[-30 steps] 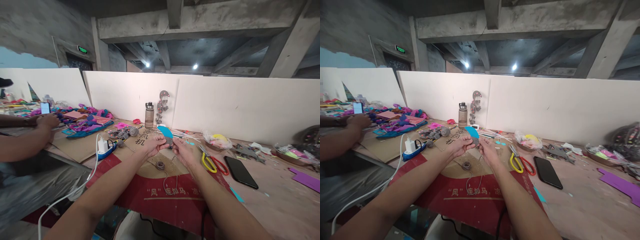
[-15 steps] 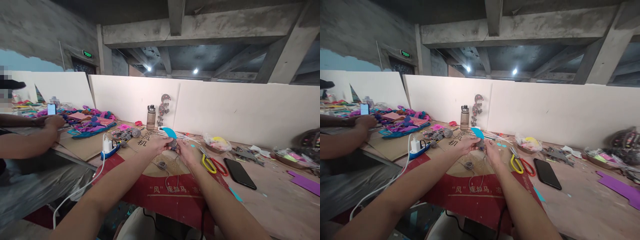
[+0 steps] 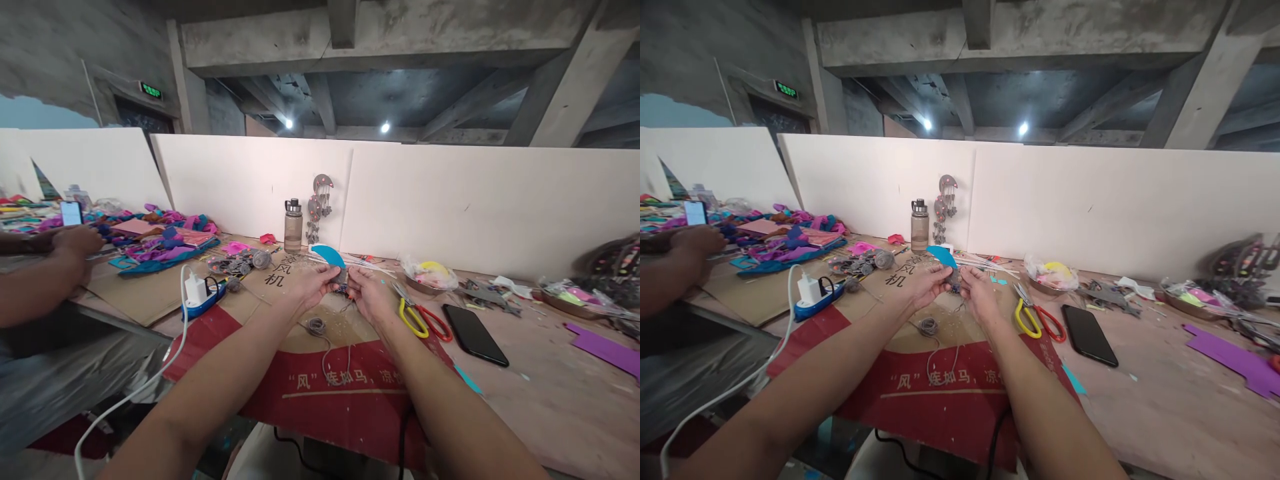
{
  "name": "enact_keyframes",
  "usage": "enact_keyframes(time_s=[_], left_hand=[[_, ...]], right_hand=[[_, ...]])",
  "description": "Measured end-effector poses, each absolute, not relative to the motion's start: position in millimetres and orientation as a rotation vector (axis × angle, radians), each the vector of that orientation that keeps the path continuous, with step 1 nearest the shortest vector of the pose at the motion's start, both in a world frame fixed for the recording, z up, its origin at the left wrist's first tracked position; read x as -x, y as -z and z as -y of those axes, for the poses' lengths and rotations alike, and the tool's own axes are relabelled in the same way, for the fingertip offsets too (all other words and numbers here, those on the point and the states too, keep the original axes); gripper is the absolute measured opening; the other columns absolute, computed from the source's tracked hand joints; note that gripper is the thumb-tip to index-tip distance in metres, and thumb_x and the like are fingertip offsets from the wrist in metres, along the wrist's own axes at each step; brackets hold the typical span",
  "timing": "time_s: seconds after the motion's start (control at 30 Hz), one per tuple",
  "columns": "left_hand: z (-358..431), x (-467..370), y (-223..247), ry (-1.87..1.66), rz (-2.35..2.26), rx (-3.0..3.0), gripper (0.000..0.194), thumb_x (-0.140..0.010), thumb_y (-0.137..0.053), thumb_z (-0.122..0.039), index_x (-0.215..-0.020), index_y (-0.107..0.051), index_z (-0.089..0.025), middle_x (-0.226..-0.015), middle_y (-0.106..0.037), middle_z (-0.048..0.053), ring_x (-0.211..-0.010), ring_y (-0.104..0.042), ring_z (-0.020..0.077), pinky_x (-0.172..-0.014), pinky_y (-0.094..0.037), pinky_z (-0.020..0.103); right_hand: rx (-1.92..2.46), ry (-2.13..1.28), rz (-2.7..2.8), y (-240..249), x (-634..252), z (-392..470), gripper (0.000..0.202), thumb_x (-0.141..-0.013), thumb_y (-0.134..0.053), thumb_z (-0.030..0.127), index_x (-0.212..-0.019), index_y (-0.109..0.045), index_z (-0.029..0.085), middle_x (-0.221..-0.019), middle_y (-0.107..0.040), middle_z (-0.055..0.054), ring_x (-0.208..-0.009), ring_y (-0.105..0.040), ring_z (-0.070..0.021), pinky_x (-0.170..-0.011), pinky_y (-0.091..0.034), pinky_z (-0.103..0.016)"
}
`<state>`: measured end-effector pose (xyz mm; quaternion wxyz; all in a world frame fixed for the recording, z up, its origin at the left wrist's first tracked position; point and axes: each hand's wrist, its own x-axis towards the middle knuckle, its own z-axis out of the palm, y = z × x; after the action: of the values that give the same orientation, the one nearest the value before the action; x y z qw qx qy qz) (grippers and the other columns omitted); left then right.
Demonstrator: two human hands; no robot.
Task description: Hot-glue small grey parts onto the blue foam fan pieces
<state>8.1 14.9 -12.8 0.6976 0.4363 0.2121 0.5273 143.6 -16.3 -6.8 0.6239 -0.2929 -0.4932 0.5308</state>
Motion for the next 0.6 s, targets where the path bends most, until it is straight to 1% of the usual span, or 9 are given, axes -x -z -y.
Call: enact_keyframes(time_s=[0.17, 0.3, 0.47, 0.6], left_hand=[[-13.8, -1.8, 11.5, -1.170, -0.484, -0.963, 0.023, -0.061, -0.081, -0.022, -0.074, -0.066, -0.010, -0.070, -0.063, 0.003, -0.057, -0.053, 0.0071, -0.046, -0.035, 0.018], [-12.8, 0.7, 10.7, -1.119, -0.451, -0.965, 0.022, -0.063, -0.080, -0.023, -0.076, -0.067, -0.011, -0.069, -0.064, 0.003, -0.056, -0.052, 0.0078, -0.043, -0.031, 0.019], [-12.0, 2.3, 10.8, -1.079, -0.435, -0.946, 0.023, -0.063, -0.080, -0.023, -0.076, -0.066, -0.011, -0.070, -0.064, 0.003, -0.057, -0.053, 0.0078, -0.046, -0.035, 0.019], [-13.9, 0.9, 14.9, -1.109, -0.391, -0.961, 0.024, -0.062, -0.081, -0.023, -0.073, -0.063, -0.011, -0.071, -0.062, 0.002, -0.058, -0.053, 0.0070, -0.048, -0.038, 0.019]], right_hand=[[0.692, -1.215, 1.181, 4.6, -139.1, 21.0, 0.033, -0.061, -0.076, 0.045, -0.066, -0.057, 0.019, -0.052, -0.030, 0.008, -0.049, -0.020, -0.0062, -0.044, -0.017, -0.022], [0.728, -1.208, 1.232, 4.8, -138.5, 21.7, 0.035, -0.062, -0.075, 0.048, -0.064, -0.055, 0.019, -0.053, -0.029, 0.007, -0.050, -0.020, -0.0070, -0.045, -0.015, -0.023], [0.708, -1.243, 1.250, 4.0, -139.9, 22.3, 0.037, -0.063, -0.075, 0.049, -0.066, -0.055, 0.019, -0.055, -0.030, 0.007, -0.050, -0.020, -0.0067, -0.046, -0.014, -0.022], [0.713, -1.225, 1.264, 4.1, -139.1, 22.7, 0.036, -0.065, -0.073, 0.051, -0.067, -0.056, 0.019, -0.054, -0.031, 0.007, -0.050, -0.022, -0.0068, -0.046, -0.016, -0.022]])
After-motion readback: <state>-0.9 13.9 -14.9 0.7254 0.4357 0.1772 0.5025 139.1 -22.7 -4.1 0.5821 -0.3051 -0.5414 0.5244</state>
